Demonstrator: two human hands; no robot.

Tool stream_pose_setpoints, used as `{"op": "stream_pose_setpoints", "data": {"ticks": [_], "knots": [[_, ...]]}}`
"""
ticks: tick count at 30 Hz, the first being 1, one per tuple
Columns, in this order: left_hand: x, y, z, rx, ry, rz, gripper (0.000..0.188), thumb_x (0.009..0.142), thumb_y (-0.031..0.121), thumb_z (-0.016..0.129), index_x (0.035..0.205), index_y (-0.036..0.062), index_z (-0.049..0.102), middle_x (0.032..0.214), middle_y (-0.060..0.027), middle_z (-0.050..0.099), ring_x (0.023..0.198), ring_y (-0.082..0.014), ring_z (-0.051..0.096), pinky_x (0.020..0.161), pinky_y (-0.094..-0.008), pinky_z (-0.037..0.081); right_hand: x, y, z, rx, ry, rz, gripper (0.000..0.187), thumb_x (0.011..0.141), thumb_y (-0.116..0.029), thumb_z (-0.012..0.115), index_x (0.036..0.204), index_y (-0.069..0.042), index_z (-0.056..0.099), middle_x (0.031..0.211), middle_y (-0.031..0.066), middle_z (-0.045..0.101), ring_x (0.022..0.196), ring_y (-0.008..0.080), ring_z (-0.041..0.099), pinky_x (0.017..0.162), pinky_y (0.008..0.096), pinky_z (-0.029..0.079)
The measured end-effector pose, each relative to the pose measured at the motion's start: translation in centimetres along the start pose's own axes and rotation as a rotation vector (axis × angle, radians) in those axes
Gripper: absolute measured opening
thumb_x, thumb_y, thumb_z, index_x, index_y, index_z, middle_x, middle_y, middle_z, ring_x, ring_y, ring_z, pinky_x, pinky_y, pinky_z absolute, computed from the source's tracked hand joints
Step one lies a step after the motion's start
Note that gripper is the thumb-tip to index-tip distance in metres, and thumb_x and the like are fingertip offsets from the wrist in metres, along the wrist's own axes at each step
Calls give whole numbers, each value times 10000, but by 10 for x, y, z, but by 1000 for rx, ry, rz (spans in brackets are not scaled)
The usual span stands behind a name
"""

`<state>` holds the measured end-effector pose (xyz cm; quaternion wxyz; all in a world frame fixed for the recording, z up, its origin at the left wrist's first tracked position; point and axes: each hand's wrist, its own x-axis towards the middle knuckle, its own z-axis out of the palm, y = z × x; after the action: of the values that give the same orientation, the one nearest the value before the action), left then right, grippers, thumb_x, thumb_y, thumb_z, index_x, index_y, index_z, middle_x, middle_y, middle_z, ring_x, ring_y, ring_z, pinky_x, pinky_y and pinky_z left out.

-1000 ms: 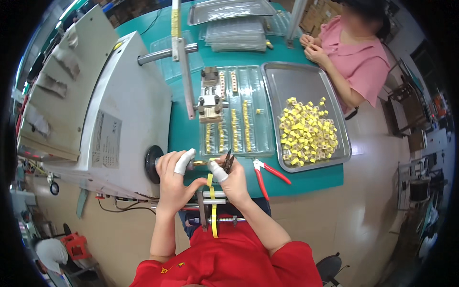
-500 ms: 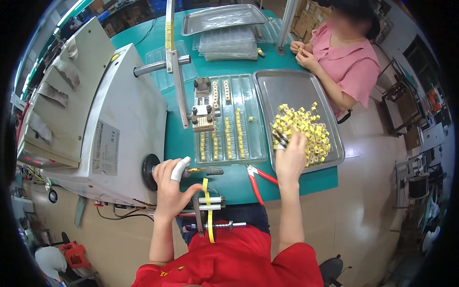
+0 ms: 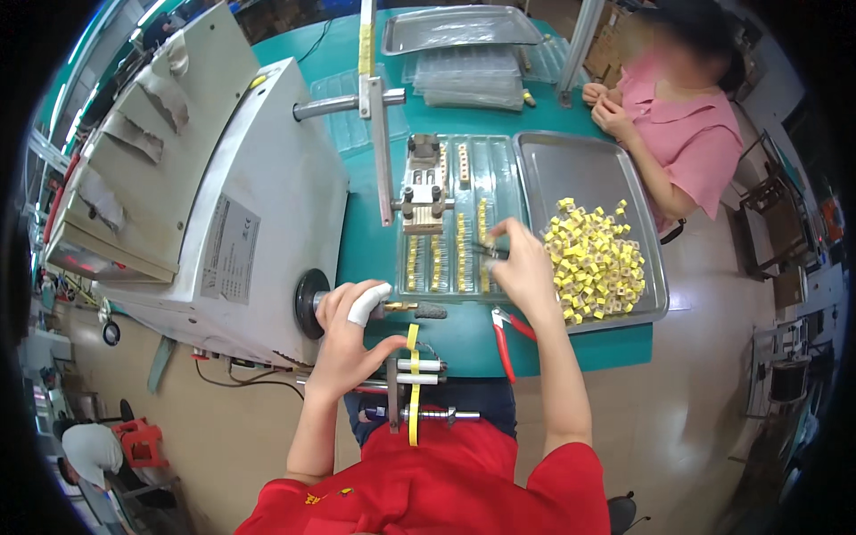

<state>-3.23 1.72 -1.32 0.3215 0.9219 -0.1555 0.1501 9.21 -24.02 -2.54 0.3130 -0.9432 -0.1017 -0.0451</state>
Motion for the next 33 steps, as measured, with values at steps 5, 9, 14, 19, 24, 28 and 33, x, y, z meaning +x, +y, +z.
{"op": "stream_pose_setpoints", "data": {"ticks": [5, 9, 14, 19, 24, 28, 33], "knots": [[-2, -2, 7, 31, 3, -12, 699, 759, 282, 842, 1331, 38, 523, 1291, -97, 560, 1276, -294, 435, 1065, -436, 260, -52, -36, 11, 658, -304, 36, 312, 789, -22, 764, 1085, -28, 664, 1068, 83, 709, 925, 139, 683, 793, 286, 552], [-3, -2, 9, 31, 6, 3, 701, 774, 294, 827, 1349, 41, 516, 1298, -101, 549, 1308, -302, 416, 1085, -442, 247, -60, -36, 29, 793, -277, 35, 288, 817, -18, 770, 1096, -21, 700, 1069, 82, 714, 919, 133, 682, 808, 284, 555], [-3, -1, 8, 60, -38, -13, 684, 794, 289, 810, 1356, 39, 512, 1308, -98, 539, 1314, -304, 409, 1103, -459, 228, -57, -42, 25, 788, -387, 75, 262, 842, -59, 783, 1092, -14, 720, 1073, 78, 722, 916, 123, 675, 821, 285, 550], [0, 0, 10, 83, 18, 3, 637, 781, 322, 816, 1308, 72, 561, 1274, -71, 561, 1221, -277, 448, 1057, -441, 227, -55, -47, 32, 840, -398, 40, 267, 863, -91, 780, 1112, -14, 718, 1049, 68, 724, 916, 120, 671, 820, 287, 541], [0, -1, 13, 77, 36, -1, 613, 781, 302, 812, 1293, 67, 570, 1243, -68, 581, 1209, -278, 455, 1023, -429, 248, -67, -51, 36, 909, -266, 122, 262, 886, -127, 769, 1117, -17, 714, 1010, 63, 726, 914, 111, 667, 816, 286, 537], [1, 0, 12, 68, 51, -6, 604, 772, 280, 817, 1282, 64, 574, 1236, -72, 586, 1203, -279, 461, 1016, -430, 253, -92, -37, 35, 909, -298, 234, 251, 906, -152, 756, 1111, -19, 700, 1031, 52, 724, 877, 111, 670, 767, 278, 536], [1, 6, 16, 127, 80, -11, 589, 775, 245, 815, 1277, 54, 574, 1230, -75, 590, 1200, -283, 469, 1013, -437, 261, -112, -71, 32, 618, -137, 25, 240, 782, 15, 738, 1017, -21, 702, 912, 128, 707, 806, 221, 699, 689, 325, 529]]}}
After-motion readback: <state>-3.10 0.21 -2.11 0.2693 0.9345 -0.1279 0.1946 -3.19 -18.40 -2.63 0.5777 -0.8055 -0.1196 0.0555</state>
